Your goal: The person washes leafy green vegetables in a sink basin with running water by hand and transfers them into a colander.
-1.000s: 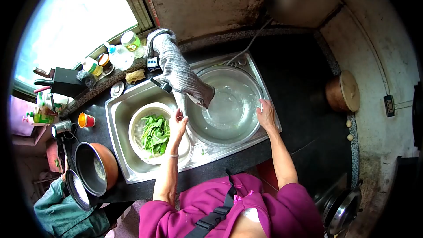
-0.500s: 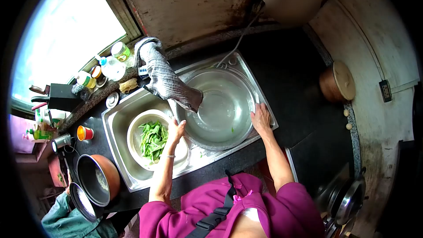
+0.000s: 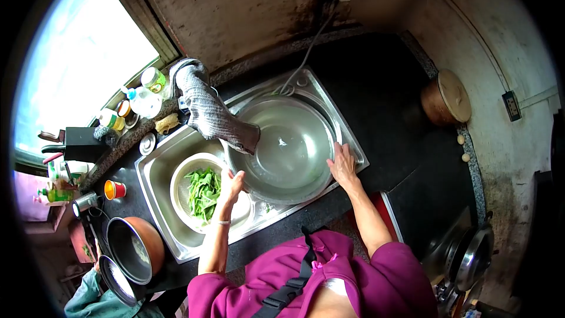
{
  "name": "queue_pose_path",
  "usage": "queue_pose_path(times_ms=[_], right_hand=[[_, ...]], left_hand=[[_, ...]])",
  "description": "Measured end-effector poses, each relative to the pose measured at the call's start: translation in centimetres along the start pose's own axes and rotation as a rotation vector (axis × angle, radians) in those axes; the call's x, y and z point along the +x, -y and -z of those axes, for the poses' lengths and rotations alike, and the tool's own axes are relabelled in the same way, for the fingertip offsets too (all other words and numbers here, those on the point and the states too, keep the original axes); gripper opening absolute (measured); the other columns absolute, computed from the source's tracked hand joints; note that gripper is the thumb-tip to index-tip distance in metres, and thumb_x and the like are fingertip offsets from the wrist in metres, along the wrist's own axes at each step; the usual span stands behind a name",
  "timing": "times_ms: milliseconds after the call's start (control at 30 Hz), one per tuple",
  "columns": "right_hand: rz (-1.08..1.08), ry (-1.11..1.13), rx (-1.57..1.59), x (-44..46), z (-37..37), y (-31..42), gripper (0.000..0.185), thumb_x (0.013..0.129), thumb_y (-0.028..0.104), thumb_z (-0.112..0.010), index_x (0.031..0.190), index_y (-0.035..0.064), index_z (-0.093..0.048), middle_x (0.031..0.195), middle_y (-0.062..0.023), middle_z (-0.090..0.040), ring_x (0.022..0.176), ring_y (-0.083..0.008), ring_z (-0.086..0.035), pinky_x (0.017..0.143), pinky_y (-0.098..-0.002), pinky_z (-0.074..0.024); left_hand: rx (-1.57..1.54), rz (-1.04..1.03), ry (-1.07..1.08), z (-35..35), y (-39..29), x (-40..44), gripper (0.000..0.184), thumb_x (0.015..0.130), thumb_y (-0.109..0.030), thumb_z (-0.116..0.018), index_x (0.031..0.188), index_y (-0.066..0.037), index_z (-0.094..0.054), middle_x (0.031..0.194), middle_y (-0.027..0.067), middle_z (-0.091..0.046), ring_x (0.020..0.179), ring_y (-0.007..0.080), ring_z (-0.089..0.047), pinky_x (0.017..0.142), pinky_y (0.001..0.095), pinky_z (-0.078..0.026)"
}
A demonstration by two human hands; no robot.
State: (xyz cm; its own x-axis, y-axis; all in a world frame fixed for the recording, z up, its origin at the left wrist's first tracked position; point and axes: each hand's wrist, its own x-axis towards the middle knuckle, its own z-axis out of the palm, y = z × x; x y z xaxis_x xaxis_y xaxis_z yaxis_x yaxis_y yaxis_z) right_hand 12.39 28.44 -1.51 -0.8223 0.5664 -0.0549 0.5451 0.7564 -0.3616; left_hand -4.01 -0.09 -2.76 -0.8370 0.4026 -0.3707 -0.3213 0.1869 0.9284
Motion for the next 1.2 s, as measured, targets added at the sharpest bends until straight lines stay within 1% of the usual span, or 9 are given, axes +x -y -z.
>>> queue_pose_path(times_ms=[267, 500, 600, 700, 800, 867, 900, 1033, 1200], right_hand=[[-0.062, -0.094, 0.158, -0.9, -1.0, 0.0, 0.062, 0.065, 0.005, -0.070, 0.117, 0.0006, -0.037, 0.103, -0.0223, -0.044, 0.088, -0.0406, -0.052, 0.073, -0.0445, -0.0460], [-0.079, -0.062, 0.195, -1.1, -0.8, -0.4, 0.051, 0.066, 0.004, -0.067, 0.112, -0.0031, -0.046, 0.098, -0.0211, -0.049, 0.094, -0.0377, -0.049, 0.080, -0.0426, -0.0425], [-0.034, 0.095, 0.198, -2.2, -0.4, -0.4, 0.044, 0.068, 0.002, -0.061, 0.110, -0.0019, -0.050, 0.096, -0.0189, -0.051, 0.095, -0.0365, -0.049, 0.081, -0.0423, -0.0421], [0.493, 0.005, 0.065, -4.4, 0.4, -0.4, 0.027, 0.072, 0.007, -0.053, 0.098, 0.0025, -0.057, 0.098, -0.0124, -0.056, 0.101, -0.0295, -0.049, 0.092, -0.0405, -0.0367], [0.703, 0.156, 0.271, -6.7, 3.5, 2.3, 0.024, 0.071, 0.003, -0.053, 0.094, 0.0027, -0.058, 0.097, -0.0104, -0.057, 0.099, -0.0280, -0.051, 0.096, -0.0404, -0.0327], [0.708, 0.124, 0.438, -7.3, 2.4, 3.6, 0.023, 0.067, 0.001, -0.055, 0.089, 0.0026, -0.059, 0.090, -0.0099, -0.059, 0.090, -0.0267, -0.055, 0.090, -0.0399, -0.0377], [0.705, 0.044, 0.530, -7.2, 1.5, 3.9, 0.021, 0.061, -0.001, -0.055, 0.082, 0.0026, -0.057, 0.080, -0.0095, -0.059, 0.077, -0.0271, -0.057, 0.078, -0.0376, -0.0440], [0.767, -0.056, 0.634, -6.8, 1.8, 3.8, 0.016, 0.057, -0.007, -0.051, 0.070, 0.0024, -0.053, 0.068, -0.0080, -0.056, 0.068, -0.0268, -0.057, 0.062, -0.0343, -0.0457], [0.742, -0.113, 0.623, -5.3, 5.5, 3.9, 0.010, 0.067, 0.002, -0.062, 0.068, 0.0027, -0.052, 0.062, -0.0083, -0.053, 0.061, -0.0266, -0.056, 0.054, -0.0338, -0.0429]], left_hand=[[-0.018, 0.046, 0.021, -0.5, -3.3, -2.5, 0.010, 0.076, -0.002, -0.050, 0.077, 0.007, -0.053, 0.061, 0.0086, -0.055, 0.040, 0.0161, -0.051, 0.033, 0.0264, -0.045], [-0.062, 0.062, 0.050, -0.8, -4.8, -3.6, 0.009, 0.075, -0.004, -0.052, 0.077, 0.005, -0.054, 0.062, 0.0078, -0.056, 0.037, 0.0125, -0.049, 0.033, 0.0236, -0.043], [-0.118, 0.059, 0.042, -0.8, -5.3, -4.0, 0.009, 0.076, -0.004, -0.053, 0.078, 0.005, -0.054, 0.062, 0.0069, -0.055, 0.036, 0.0120, -0.048, 0.034, 0.0230, -0.043], [-0.077, 0.094, 0.032, -1.0, -5.8, -4.4, 0.009, 0.075, -0.004, -0.054, 0.079, 0.005, -0.054, 0.061, 0.0058, -0.054, 0.037, 0.0122, -0.049, 0.034, 0.0230, -0.044], [-0.119, 0.093, 0.035, -1.2, -6.4, -5.0, 0.010, 0.075, -0.004, -0.055, 0.081, 0.004, -0.054, 0.060, 0.0056, -0.054, 0.037, 0.0121, -0.049, 0.035, 0.0233, -0.044], [-0.111, 0.091, 0.036, -1.5, -7.3, -5.5, 0.011, 0.076, -0.004, -0.056, 0.083, 0.005, -0.053, 0.060, 0.0055, -0.053, 0.037, 0.0119, -0.049, 0.035, 0.0235, -0.045], [-0.114, 0.088, 0.016, -1.5, -7.4, -5.7, 0.011, 0.077, -0.005, -0.056, 0.082, 0.005, -0.052, 0.060, 0.0055, -0.053, 0.038, 0.0117, -0.050, 0.036, 0.0237, -0.046], [-0.009, 0.083, 0.003, -2.1, -10.0, -6.7, 0.013, 0.079, -0.009, -0.056, 0.074, 0.002, -0.051, 0.054, 0.0030, -0.050, 0.038, 0.0113, -0.049, 0.036, 0.0228, -0.043], [-0.187, 0.131, 0.063, -1.8, -10.4, -7.1, 0.019, 0.083, -0.014, -0.057, 0.068, -0.006, -0.048, 0.052, 0.0015, -0.048, 0.037, 0.0098, -0.045, 0.035, 0.0215, -0.037]])
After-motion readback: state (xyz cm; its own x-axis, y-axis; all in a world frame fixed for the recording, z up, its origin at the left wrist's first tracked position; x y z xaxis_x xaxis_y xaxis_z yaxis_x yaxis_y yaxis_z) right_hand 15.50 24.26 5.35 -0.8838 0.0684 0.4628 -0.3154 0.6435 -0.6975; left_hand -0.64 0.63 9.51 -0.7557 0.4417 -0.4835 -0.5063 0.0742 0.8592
